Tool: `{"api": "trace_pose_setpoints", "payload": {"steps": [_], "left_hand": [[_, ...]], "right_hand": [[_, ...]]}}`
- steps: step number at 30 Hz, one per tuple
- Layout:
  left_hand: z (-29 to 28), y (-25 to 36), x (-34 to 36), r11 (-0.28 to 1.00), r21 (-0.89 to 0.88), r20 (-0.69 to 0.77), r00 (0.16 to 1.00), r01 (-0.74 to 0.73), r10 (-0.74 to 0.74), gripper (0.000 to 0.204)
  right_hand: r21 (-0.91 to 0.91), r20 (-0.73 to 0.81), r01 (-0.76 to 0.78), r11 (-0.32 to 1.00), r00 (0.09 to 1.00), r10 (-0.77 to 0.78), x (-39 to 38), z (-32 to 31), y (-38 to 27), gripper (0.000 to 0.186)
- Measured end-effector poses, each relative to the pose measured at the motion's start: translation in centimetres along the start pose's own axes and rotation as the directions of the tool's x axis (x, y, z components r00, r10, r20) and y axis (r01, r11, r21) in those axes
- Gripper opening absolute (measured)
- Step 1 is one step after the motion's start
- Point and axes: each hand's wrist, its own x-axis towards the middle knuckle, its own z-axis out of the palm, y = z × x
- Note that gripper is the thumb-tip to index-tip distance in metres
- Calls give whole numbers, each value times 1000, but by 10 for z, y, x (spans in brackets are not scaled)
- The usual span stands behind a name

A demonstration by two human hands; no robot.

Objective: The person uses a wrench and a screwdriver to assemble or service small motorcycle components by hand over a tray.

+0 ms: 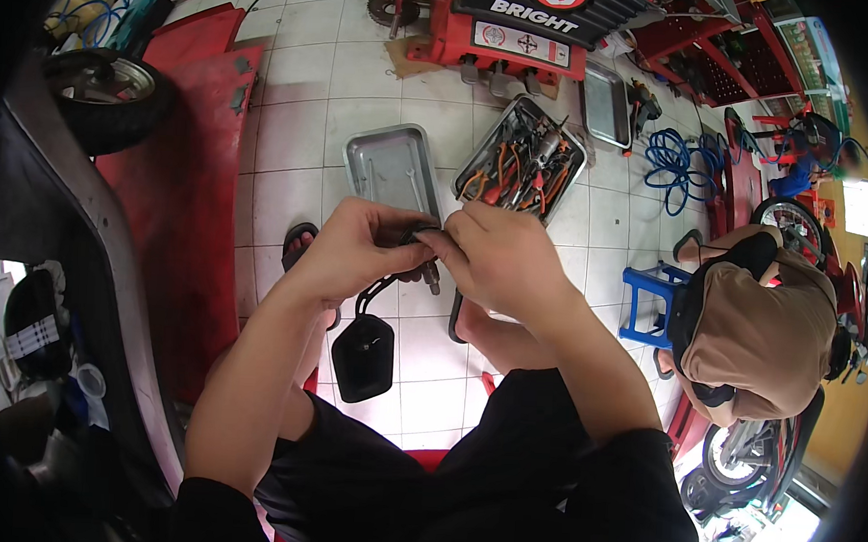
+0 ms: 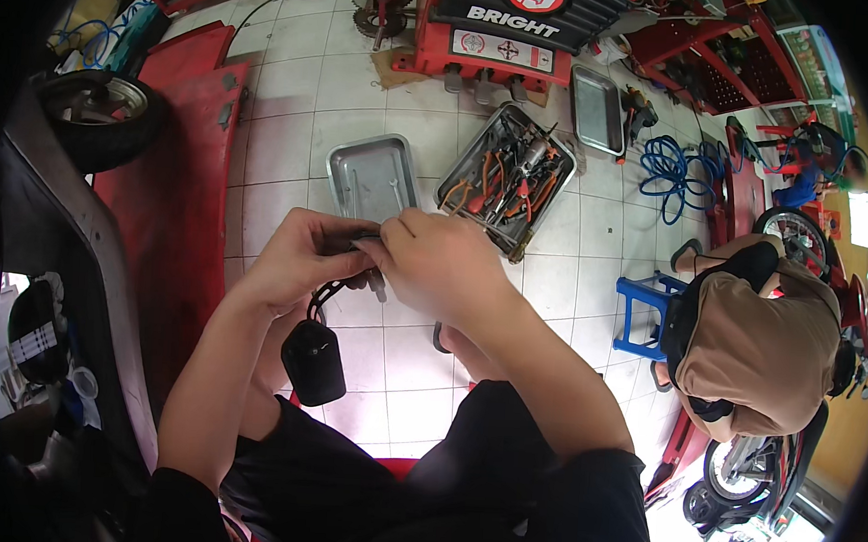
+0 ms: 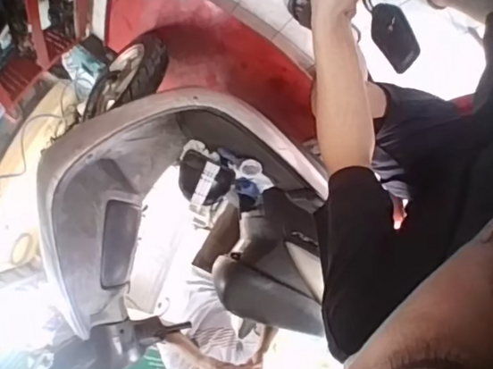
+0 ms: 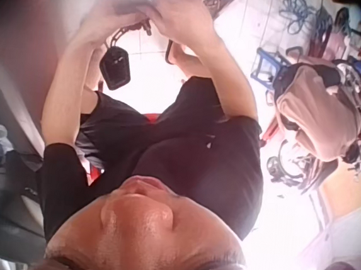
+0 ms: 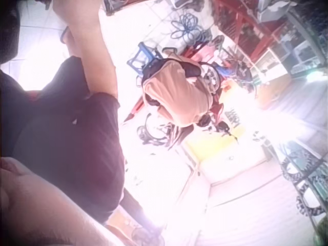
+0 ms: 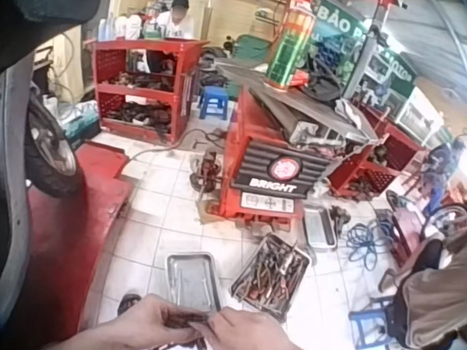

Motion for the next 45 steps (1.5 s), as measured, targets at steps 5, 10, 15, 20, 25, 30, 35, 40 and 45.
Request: {"api": "trace_pose_setpoints", "payload": {"steps": [5,10,15,20,25,30,35,40,45], "left_hand": [[2,2,-2,999,8,-23,999,-38,38,34],[-5,11,-8,995,-84,110,993,62,-52,44],[-3,5,-8,996,-62,197,979,63,-50,54],[9,1,-7,987,-156,217,975,-22,57,50],[14,-14,-3,959,-279,210,973,-38,100,46],[24,-8,-3,918,-394,97,991,-42,87,40],[2,-19,3,915,-384,-1,991,-122,132,39],[6,-8,2,942,-113,-158,942,-315,296,38],[15,-13,-3,886,213,-274,846,-411,458,28]], "right_hand": [[28,-4,-17,999,1000,17,1,2,-7,18],[-3,-31,169,986,985,-169,2,-14,-7,17],[65,-91,247,967,966,-240,3,-21,0,18],[185,-290,199,962,947,-140,0,-8,1,21],[472,-258,6,882,957,132,-4,0,2,12],[933,-63,-122,338,871,488,-3,11,9,10],[980,165,-198,17,859,485,2,10,11,22],[904,423,-379,-196,729,538,1,11,-5,25],[907,412,-363,-212,667,620,1,15,-28,26]]}}
